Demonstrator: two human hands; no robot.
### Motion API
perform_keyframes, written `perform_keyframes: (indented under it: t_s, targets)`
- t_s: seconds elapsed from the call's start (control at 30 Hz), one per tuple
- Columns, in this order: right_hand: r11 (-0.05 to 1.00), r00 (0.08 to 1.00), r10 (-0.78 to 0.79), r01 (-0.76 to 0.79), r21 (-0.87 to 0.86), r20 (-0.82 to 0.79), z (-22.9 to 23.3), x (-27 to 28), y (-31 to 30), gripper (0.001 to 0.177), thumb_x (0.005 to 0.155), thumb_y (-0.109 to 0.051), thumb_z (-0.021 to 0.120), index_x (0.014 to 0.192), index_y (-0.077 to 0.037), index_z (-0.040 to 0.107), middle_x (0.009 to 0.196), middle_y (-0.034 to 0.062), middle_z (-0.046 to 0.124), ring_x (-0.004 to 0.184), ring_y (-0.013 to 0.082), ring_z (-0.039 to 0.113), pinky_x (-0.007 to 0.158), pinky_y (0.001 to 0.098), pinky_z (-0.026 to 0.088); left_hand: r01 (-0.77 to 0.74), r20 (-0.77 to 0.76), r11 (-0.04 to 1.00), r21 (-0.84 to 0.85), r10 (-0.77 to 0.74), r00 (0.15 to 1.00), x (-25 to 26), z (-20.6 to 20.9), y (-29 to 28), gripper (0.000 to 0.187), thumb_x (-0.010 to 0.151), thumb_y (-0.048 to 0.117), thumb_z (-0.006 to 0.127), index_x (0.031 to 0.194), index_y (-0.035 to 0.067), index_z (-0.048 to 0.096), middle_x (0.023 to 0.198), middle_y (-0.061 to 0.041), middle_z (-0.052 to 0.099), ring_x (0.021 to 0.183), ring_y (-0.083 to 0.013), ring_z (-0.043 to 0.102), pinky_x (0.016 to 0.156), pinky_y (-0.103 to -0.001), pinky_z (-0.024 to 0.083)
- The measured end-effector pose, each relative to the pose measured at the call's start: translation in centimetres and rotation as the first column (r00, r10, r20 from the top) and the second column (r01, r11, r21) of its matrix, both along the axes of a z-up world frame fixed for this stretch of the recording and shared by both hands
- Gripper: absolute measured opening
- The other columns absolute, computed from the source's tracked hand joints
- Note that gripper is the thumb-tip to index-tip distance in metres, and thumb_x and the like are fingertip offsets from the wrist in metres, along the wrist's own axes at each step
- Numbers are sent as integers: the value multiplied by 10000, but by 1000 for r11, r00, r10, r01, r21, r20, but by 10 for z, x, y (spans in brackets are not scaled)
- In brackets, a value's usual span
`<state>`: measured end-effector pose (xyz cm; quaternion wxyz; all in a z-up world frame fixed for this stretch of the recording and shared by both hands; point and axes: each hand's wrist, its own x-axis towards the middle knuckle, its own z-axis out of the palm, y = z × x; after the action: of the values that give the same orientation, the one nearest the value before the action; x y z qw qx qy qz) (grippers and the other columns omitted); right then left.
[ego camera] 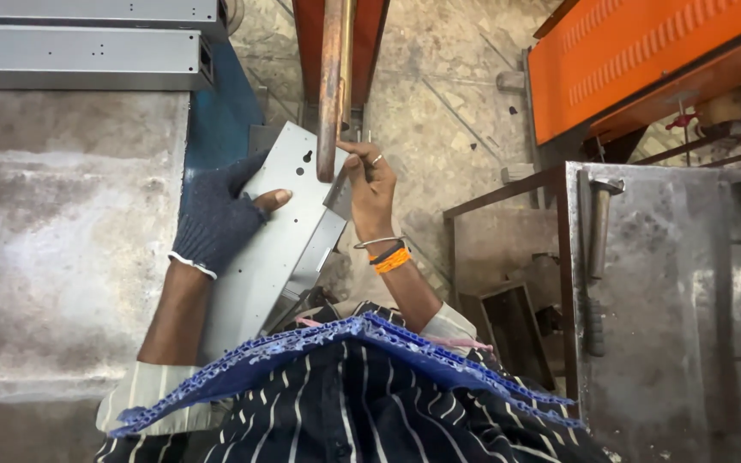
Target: Assembling and spot welding metal brackets and frames at a manual workstation.
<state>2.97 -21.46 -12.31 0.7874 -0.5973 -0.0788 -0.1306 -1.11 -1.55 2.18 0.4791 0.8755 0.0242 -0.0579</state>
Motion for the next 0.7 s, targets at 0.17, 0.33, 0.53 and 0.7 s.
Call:
perform_keyframes:
  t_s: [0.17, 0.33, 0.53, 0.7]
  targets:
    - [976, 992, 73, -92, -200, -101, 48, -16, -21, 282, 1056, -120, 620, 1297, 14, 678, 1139, 59, 622, 1053, 144, 521, 952, 287, 404, 43, 82, 999, 33, -45, 996, 5, -7, 6, 566, 810, 285, 830, 1318, 78, 690, 949, -185, 784, 757, -189, 748, 704, -346, 580]
    - [864, 964, 263, -214, -457, 46, 78, -30, -16, 697, 832, -92, 784, 1449, -21, 468, 1341, 117, 589, 1322, 203, 563, 1162, 348, 431, 77, 113, 995, 58, -83, 990, 6, -5, 7, 539, 819, 282, 816, 1308, 86, 703, 978, -193, 778, 797, -209, 773, 741, -351, 581]
    - [885, 999, -20, 37, -465, 42, 59, -30, 3, 791, 728, -161, 911, 1404, -42, 517, 1270, 115, 647, 1220, 220, 669, 1083, 345, 535, 51, -46, 997, 60, -48, 998, 9, 0, 6, 536, 823, 306, 803, 1304, 96, 694, 952, -187, 790, 756, -231, 774, 732, -363, 586]
    - [822, 986, -140, 166, -544, 90, 64, -29, 6, 747, 687, -187, 951, 1316, -41, 575, 1205, 128, 698, 1125, 244, 715, 1001, 360, 567, 156, 166, 987, 50, -162, 973, 12, -12, 14, 574, 843, 266, 808, 1360, 67, 656, 1001, -208, 771, 799, -181, 754, 740, -350, 567]
